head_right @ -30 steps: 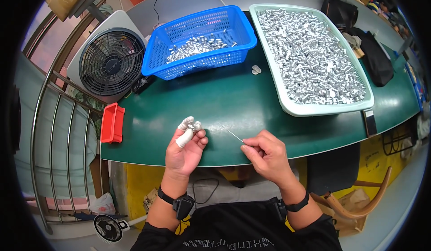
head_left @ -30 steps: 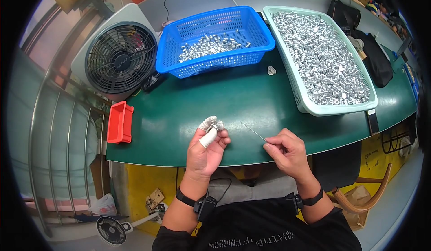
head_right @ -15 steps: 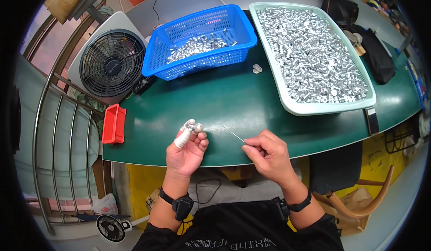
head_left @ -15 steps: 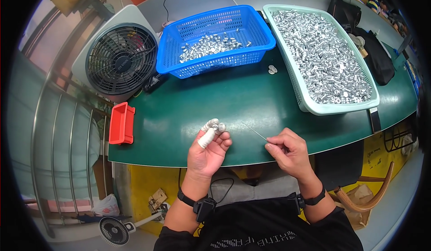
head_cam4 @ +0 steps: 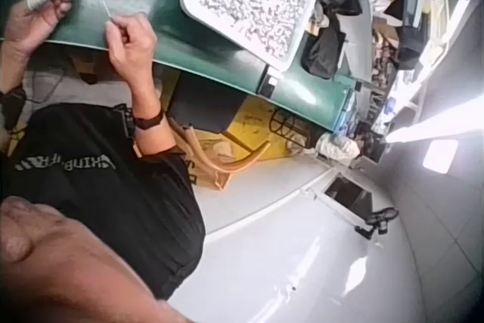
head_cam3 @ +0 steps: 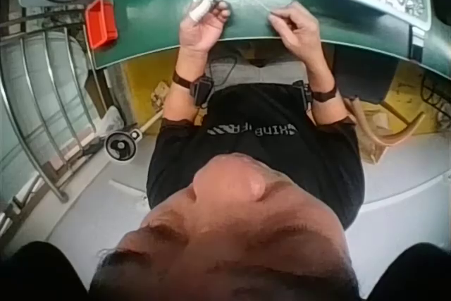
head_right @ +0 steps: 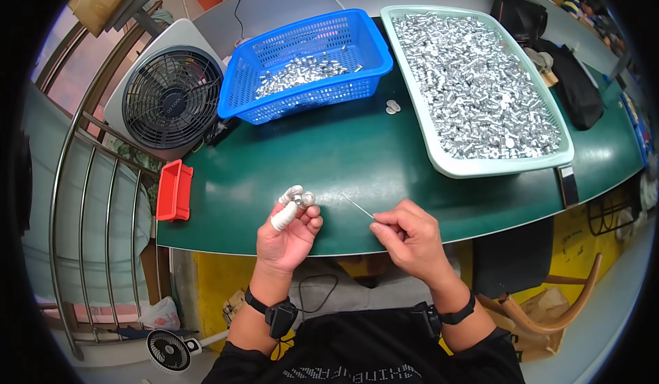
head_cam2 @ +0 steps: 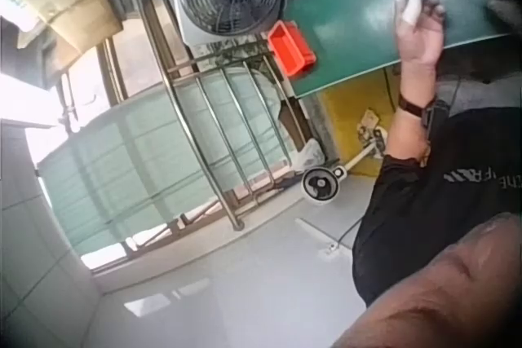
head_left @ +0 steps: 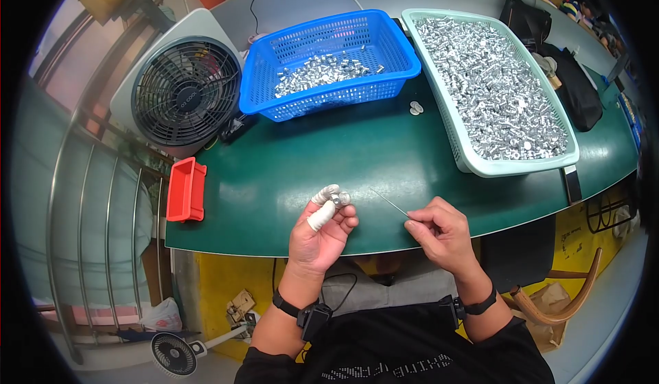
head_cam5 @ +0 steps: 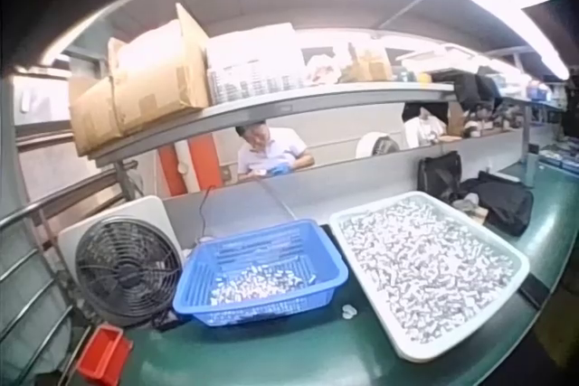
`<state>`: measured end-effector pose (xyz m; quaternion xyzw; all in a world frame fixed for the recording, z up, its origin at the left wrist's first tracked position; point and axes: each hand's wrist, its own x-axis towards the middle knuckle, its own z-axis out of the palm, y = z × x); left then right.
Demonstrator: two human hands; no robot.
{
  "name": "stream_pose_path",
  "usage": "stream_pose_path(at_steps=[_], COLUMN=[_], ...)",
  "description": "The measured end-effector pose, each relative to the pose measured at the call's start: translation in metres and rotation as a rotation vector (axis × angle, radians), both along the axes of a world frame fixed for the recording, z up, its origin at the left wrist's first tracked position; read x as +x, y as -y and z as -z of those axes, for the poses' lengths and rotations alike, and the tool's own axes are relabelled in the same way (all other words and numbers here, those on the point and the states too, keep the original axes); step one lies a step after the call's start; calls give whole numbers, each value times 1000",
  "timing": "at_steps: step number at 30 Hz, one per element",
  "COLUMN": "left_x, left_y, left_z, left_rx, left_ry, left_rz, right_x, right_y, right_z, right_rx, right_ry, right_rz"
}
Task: The person picks up a metal part from a blue basket and inserts a thin metal rod into its openings. After setting the part down, they reach into a white tray to select another metal part and repeat the process.
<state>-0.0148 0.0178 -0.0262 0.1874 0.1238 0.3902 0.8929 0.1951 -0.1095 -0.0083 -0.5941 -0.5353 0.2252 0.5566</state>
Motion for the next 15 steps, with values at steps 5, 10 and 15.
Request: stream_pose_path(at_steps=[5, 10, 15], left_x=[4, -1, 11], left_y=[0, -27, -100], left_z=[-4, -34, -80], left_rx=[53, 279, 710], left_ry=[-52, -378, -790], left_rz=[-12, -116, -305], right_x=[1, 0, 3], right_y=[0, -1, 1], right_z=[0, 3, 5], right_rx=[11, 38, 46], right_ry=[-3, -9, -10], right_rz=[4, -19, -9])
